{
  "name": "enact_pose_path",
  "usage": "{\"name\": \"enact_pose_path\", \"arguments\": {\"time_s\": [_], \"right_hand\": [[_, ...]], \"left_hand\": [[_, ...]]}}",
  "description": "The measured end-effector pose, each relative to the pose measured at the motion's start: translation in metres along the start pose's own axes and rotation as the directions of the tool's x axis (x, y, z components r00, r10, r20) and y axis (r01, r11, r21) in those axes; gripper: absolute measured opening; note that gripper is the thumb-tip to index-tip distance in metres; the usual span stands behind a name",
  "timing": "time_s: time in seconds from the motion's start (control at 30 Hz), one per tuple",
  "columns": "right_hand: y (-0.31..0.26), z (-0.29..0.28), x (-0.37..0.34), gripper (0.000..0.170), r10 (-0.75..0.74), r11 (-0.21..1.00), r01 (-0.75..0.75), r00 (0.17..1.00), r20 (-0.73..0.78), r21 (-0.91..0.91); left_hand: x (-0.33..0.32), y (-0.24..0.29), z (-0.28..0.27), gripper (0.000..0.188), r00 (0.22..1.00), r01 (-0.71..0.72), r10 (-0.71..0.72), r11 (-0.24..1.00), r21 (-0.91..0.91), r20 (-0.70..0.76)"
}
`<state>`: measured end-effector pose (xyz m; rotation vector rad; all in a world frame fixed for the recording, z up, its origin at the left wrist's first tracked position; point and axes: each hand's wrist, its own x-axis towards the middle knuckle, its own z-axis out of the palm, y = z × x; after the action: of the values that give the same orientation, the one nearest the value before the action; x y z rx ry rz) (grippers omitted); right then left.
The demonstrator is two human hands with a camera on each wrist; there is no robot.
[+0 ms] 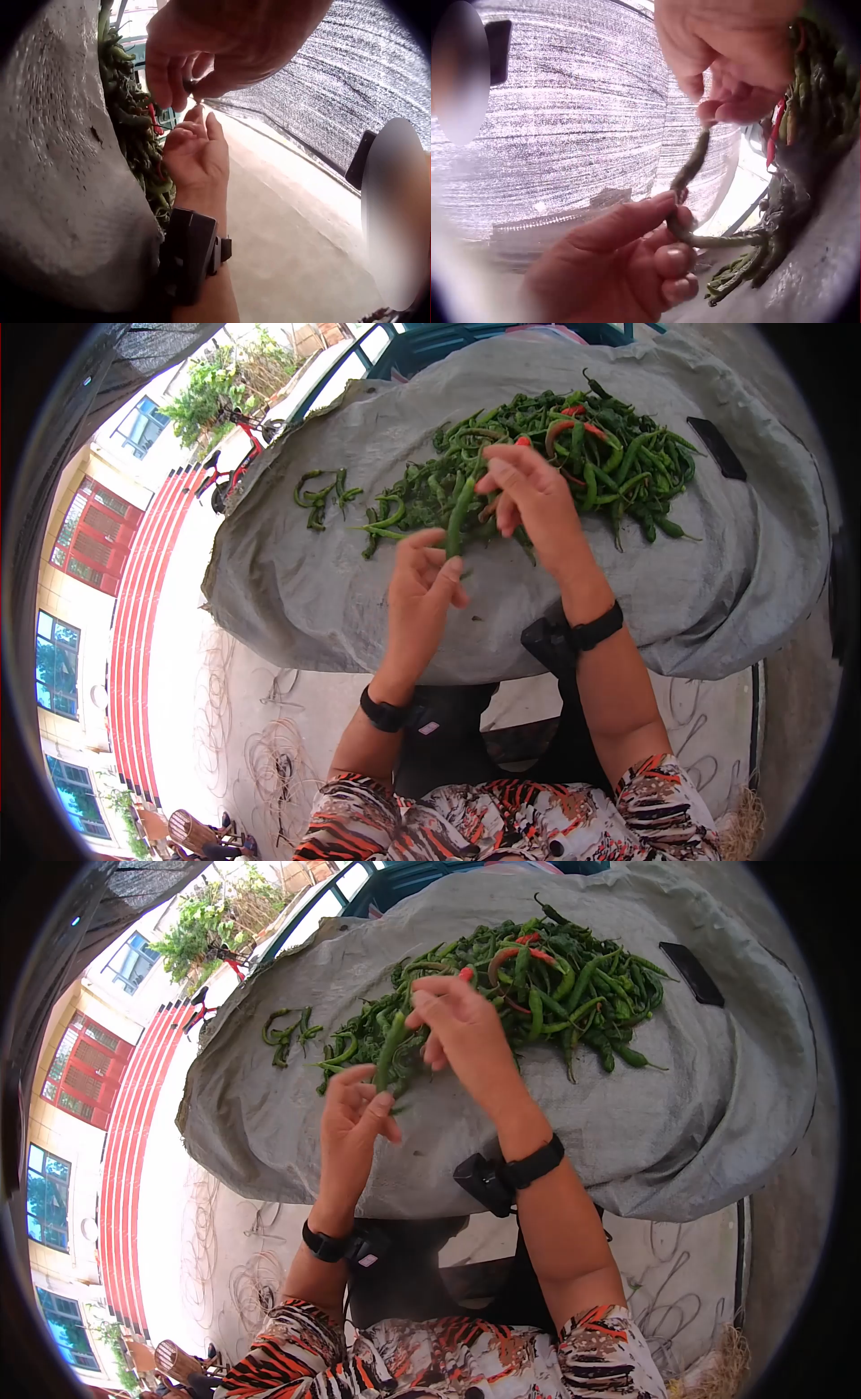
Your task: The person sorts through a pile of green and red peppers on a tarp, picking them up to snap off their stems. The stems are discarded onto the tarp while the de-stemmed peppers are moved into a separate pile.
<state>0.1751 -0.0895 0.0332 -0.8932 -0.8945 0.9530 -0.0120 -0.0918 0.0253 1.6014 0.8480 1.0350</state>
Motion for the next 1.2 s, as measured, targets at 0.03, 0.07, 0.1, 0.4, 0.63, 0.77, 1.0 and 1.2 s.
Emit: {"name": "enact_pose_path", "arguments": {"time_s": [0.03, 0.07, 0.1, 0.4, 0.63, 0.77, 1.0, 1.2], "right_hand": [[0.003, -0.001, 0.002, 0.025, -0.029, 0.999, 0.032, 0.995, -0.092, 0.03], [0.004, -0.003, 0.004, 0.023, -0.054, 0.996, 0.066, 0.981, -0.185, 0.057], [0.004, -0.006, 0.006, 0.022, -0.068, 0.995, 0.082, 0.974, -0.217, 0.058], [0.002, -0.014, 0.008, 0.017, -0.106, 0.989, 0.129, 0.96, -0.258, 0.074], [-0.001, -0.011, 0.003, 0.016, -0.107, 0.994, 0.109, 0.979, -0.172, 0.0], [0.0, -0.013, 0.001, 0.015, -0.112, 0.994, 0.109, 0.983, -0.146, -0.027], [-0.003, -0.013, 0.001, 0.015, -0.129, 0.991, 0.122, 0.981, -0.144, -0.06], [0.001, -0.011, 0.002, 0.016, -0.127, 0.99, 0.116, 0.983, -0.136, -0.085]], "left_hand": [[0.002, 0.001, -0.003, 0.031, 0.997, 0.063, -0.063, 0.998, 0.004, 0.044], [0.006, 0.003, -0.006, 0.033, 0.988, 0.125, -0.125, 0.992, 0.011, 0.088], [0.01, 0.004, -0.009, 0.034, 0.973, 0.186, -0.187, 0.982, 0.021, 0.132], [0.075, -0.014, -0.028, 0.044, 0.963, -0.228, 0.262, 0.922, 0.313, -0.068], [0.07, -0.042, -0.02, 0.031, 0.919, -0.333, 0.368, 0.537, 0.775, 0.141], [0.074, -0.046, -0.023, 0.025, 0.953, -0.251, 0.29, 0.581, 0.774, 0.092], [0.072, -0.039, -0.034, 0.02, 0.895, -0.244, 0.436, 0.655, 0.715, -0.094], [0.063, -0.003, -0.036, 0.014, 0.811, -0.28, 0.461, 0.845, 0.455, -0.359]]}}
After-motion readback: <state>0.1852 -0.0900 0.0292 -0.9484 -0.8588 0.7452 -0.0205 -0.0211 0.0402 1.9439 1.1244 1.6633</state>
